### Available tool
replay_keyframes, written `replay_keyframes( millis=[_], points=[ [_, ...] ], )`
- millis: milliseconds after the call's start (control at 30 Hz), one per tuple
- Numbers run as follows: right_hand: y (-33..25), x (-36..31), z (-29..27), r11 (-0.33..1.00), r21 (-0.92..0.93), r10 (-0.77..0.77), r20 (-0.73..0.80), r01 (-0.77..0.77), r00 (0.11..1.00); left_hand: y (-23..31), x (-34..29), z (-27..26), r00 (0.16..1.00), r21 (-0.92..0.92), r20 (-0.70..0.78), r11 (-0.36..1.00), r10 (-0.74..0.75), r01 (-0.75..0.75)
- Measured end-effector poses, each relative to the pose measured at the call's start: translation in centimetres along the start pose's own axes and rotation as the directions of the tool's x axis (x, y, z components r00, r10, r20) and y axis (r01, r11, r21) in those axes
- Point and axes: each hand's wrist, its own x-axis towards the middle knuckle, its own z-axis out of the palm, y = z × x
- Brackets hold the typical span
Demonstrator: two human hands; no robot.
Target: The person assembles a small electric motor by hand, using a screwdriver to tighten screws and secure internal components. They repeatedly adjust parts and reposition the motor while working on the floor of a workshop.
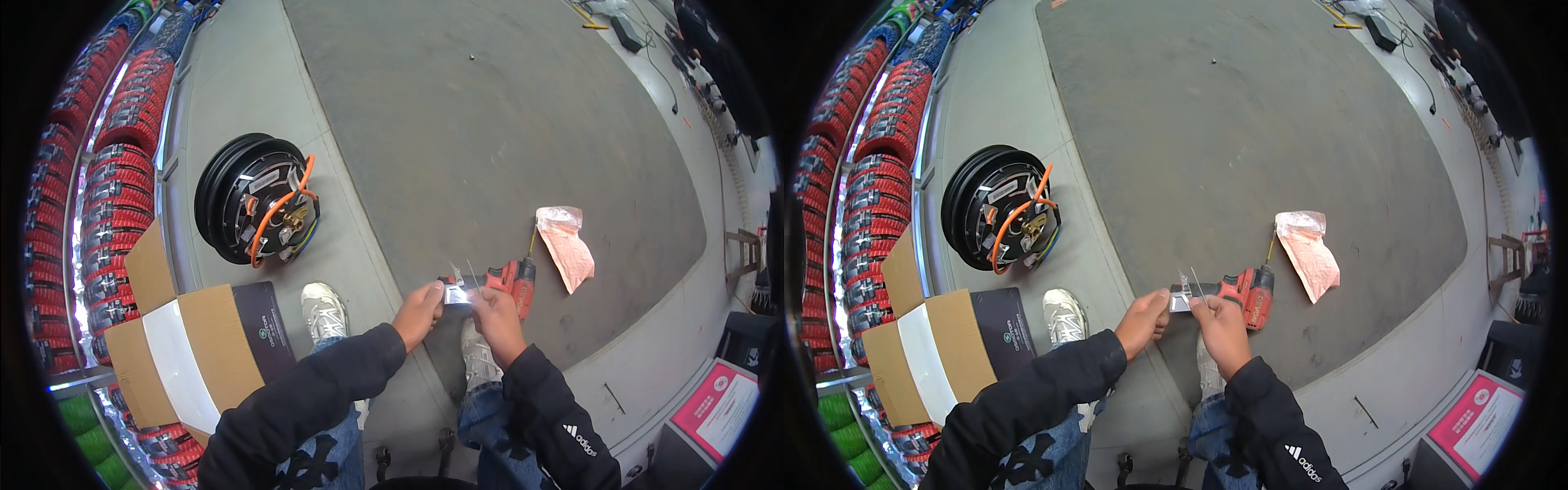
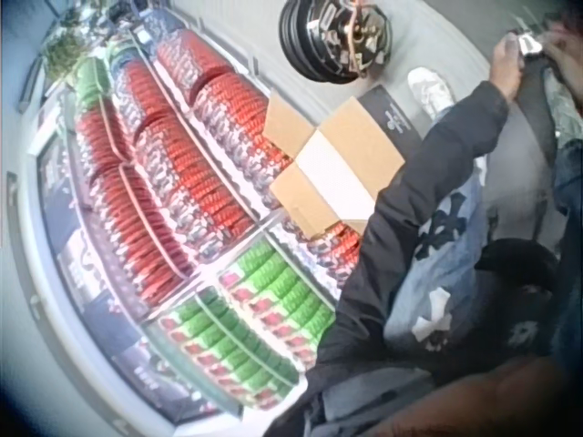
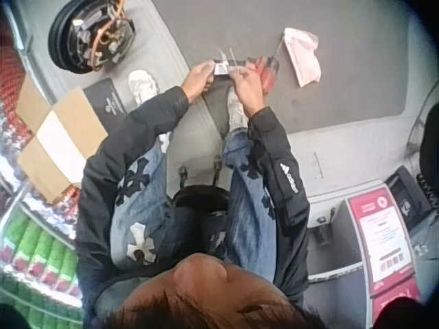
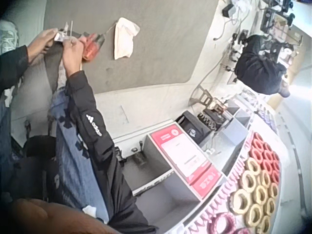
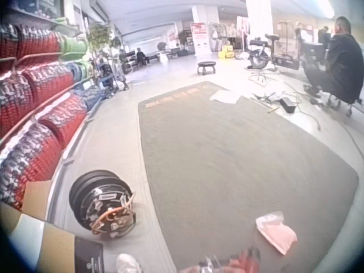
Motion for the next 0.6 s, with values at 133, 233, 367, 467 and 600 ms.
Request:
replay_keyframes(
  millis=[133, 233, 367, 467, 600],
  points=[
    [0.35, -0.07, 0.06, 1.000, 0.018, -0.008, -0.006, 0.009, 1.000, 0.34, -0.27, -0.13, 1.000, 0.026, 0.019, 1.000, -0.015, 0.015],
    [0.43, -0.19, -0.33, 1.000, 0.005, -0.001, -0.022, 0.001, 1.000, 0.52, -0.11, -0.26, 0.996, 0.035, 0.087, 0.999, -0.019, 0.016],
    [0.27, -0.13, -0.52, 0.999, 0.038, -0.007, -0.005, 0.007, 1.000, 0.32, -0.08, -0.81, 0.994, 0.057, 0.105, 0.998, -0.020, 0.014],
    [0.30, 0.04, -0.51, 0.999, 0.052, -0.009, -0.008, 0.010, 1.000, 0.46, -0.34, -0.38, 0.995, 0.020, 0.093, 0.999, -0.033, 0.032],
    [0.34, 0.10, -0.65, 0.999, 0.032, -0.004, -0.013, 0.005, 1.000, 0.73, -0.61, 0.12, 0.996, -0.008, 0.065, 0.998, -0.062, 0.063]
  ],
)
